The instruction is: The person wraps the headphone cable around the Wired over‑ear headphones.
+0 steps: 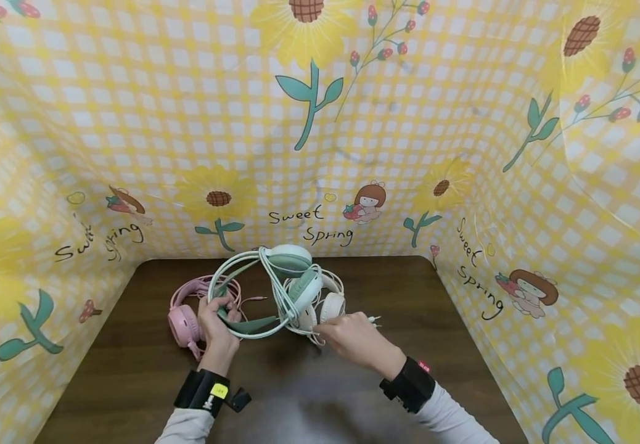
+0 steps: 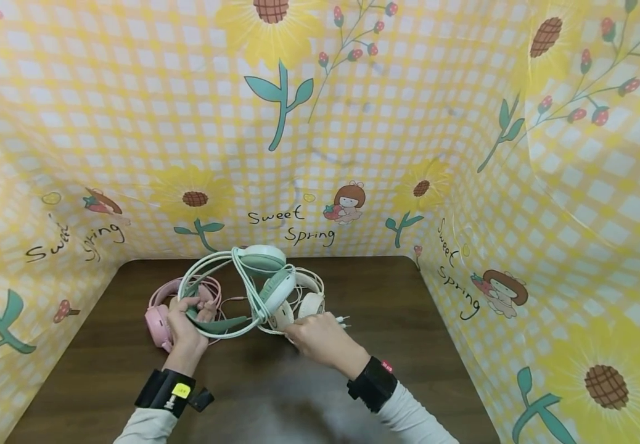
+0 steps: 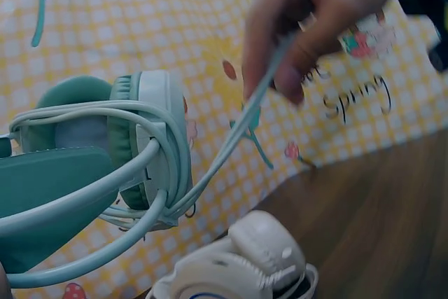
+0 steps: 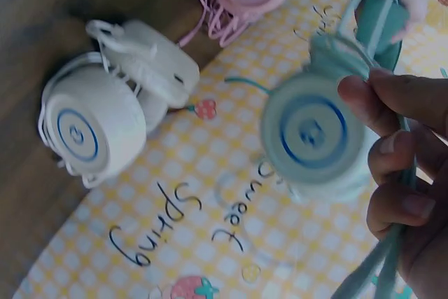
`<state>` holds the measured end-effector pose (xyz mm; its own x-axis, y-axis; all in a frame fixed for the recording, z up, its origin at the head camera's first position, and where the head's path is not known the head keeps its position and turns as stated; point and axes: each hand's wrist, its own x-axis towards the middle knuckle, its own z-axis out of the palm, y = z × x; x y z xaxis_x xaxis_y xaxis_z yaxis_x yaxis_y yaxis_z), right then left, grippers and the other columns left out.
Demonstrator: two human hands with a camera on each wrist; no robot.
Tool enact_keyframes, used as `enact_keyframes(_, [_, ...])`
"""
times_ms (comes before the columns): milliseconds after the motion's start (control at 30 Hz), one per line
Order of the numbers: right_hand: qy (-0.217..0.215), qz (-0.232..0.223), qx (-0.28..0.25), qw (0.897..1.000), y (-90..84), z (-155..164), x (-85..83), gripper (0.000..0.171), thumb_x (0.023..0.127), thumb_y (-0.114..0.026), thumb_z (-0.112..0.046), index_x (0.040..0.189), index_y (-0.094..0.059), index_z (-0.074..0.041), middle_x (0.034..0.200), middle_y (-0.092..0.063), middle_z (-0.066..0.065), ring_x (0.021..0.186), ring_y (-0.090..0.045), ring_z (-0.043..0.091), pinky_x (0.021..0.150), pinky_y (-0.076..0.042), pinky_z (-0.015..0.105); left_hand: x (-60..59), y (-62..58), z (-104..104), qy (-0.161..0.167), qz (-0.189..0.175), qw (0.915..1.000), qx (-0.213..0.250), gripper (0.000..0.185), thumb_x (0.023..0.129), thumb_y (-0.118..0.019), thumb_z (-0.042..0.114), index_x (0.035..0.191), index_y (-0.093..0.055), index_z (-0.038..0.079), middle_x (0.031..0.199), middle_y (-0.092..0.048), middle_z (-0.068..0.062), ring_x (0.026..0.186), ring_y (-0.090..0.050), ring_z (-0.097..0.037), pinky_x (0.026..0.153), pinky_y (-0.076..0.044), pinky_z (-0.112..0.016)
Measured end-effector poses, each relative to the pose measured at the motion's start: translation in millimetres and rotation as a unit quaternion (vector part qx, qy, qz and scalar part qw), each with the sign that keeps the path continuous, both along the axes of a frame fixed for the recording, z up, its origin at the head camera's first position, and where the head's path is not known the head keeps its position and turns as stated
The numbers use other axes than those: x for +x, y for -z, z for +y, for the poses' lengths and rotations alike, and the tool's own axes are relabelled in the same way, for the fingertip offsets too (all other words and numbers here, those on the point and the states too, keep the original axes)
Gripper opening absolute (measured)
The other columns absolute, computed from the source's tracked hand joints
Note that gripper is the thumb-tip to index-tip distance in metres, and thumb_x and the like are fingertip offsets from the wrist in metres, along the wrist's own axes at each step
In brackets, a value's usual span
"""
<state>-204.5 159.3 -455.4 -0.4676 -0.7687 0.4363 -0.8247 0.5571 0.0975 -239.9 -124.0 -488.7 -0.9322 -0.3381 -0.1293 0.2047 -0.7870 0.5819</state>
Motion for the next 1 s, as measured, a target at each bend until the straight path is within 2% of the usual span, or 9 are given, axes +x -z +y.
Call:
enact_keyframes(200, [0.012,0.033,0.010,0.999,-7.9,10,-5.6,0.016,0.086,-0.070,-0.006,0.091,-0.072,-0.021,0.072,-0.061,-0.010,0.062,-0.059,0.007,0.047,-0.042,0.023,2.8,3.3,4,-0.012,-0.021,0.9972,-0.071,0.020,0.092,-0.042,-0.007,0.100,-0.049,0.010,0.066,-0.045,-0.005,0.040,-0.032,-0.009,0.038,-0.026,-0.020])
enact_keyframes(333, [0.020,0.029,0.025,0.999,-13.3,14,-7.8,0.030,0.076,-0.071,0.006,0.094,-0.073,-0.019,0.081,-0.066,-0.007,0.073,-0.063,0.011,0.056,-0.047,0.026,5.9,6.4,7,-0.002,-0.030,0.9942,-0.103,0.017,0.090,-0.043,-0.008,0.097,-0.046,0.007,0.066,-0.044,-0.004,0.039,-0.032,-0.008,0.037,-0.027,-0.020])
enact_keyframes(433, [0.021,0.048,0.035,0.998,-18.9,14,-9.5,0.036,0.073,-0.070,0.011,0.098,-0.072,-0.016,0.090,-0.068,-0.003,0.081,-0.063,0.015,0.065,-0.045,0.028,8.4,8.5,11,0.015,-0.024,0.9910,-0.131,0.015,0.088,-0.042,-0.010,0.094,-0.043,0.005,0.064,-0.044,-0.004,0.039,-0.032,-0.007,0.036,-0.027,-0.020])
enact_keyframes(500, [0.021,0.080,0.038,0.996,-22.3,14,-11.8,0.030,0.076,-0.072,0.008,0.097,-0.071,-0.014,0.091,-0.067,-0.001,0.083,-0.060,0.018,0.069,-0.043,0.030,10.0,8.9,15,0.025,-0.021,0.9889,-0.145,0.014,0.087,-0.043,-0.010,0.091,-0.041,0.003,0.064,-0.044,-0.004,0.038,-0.031,-0.007,0.036,-0.026,-0.020])
enact_keyframes(600, [0.028,0.138,0.025,0.990,-26.6,13,-17.0,0.018,0.080,-0.080,-0.008,0.092,-0.068,-0.014,0.089,-0.064,0.000,0.081,-0.055,0.020,0.073,-0.041,0.033,12.4,7.1,24,0.044,-0.017,0.9832,-0.176,0.014,0.085,-0.045,-0.009,0.093,-0.040,0.000,0.066,-0.044,-0.005,0.039,-0.032,-0.007,0.037,-0.026,-0.020])
enact_keyframes(733, [0.048,0.182,-0.002,0.982,-30.5,14,-25.2,0.031,0.074,-0.084,-0.036,0.084,-0.065,-0.014,0.083,-0.057,0.001,0.077,-0.047,0.022,0.073,-0.040,0.035,14.5,2.6,35,0.084,-0.004,0.9710,-0.224,0.019,0.084,-0.047,-0.008,0.101,-0.042,-0.001,0.066,-0.044,-0.005,0.040,-0.031,-0.007,0.038,-0.027,-0.020])
enact_keyframes(833, [0.045,0.174,-0.011,0.984,-31.5,15,-28.8,0.035,0.072,-0.083,-0.040,0.084,-0.064,-0.014,0.084,-0.054,0.001,0.076,-0.042,0.022,0.072,-0.037,0.035,16.3,-0.1,40,0.103,0.000,0.9651,-0.241,0.020,0.082,-0.046,-0.007,0.101,-0.045,0.001,0.065,-0.045,-0.005,0.039,-0.030,-0.007,0.037,-0.025,-0.021])
enact_keyframes(1000, [0.018,0.146,-0.009,0.989,-29.1,12,-30.6,0.025,0.079,-0.080,-0.030,0.090,-0.065,-0.015,0.095,-0.057,0.002,0.085,-0.048,0.021,0.075,-0.040,0.034,19.0,-2.9,44,0.128,0.010,0.9621,-0.241,0.022,0.081,-0.046,-0.009,0.102,-0.044,-0.001,0.067,-0.045,-0.006,0.039,-0.030,-0.007,0.037,-0.024,-0.020])
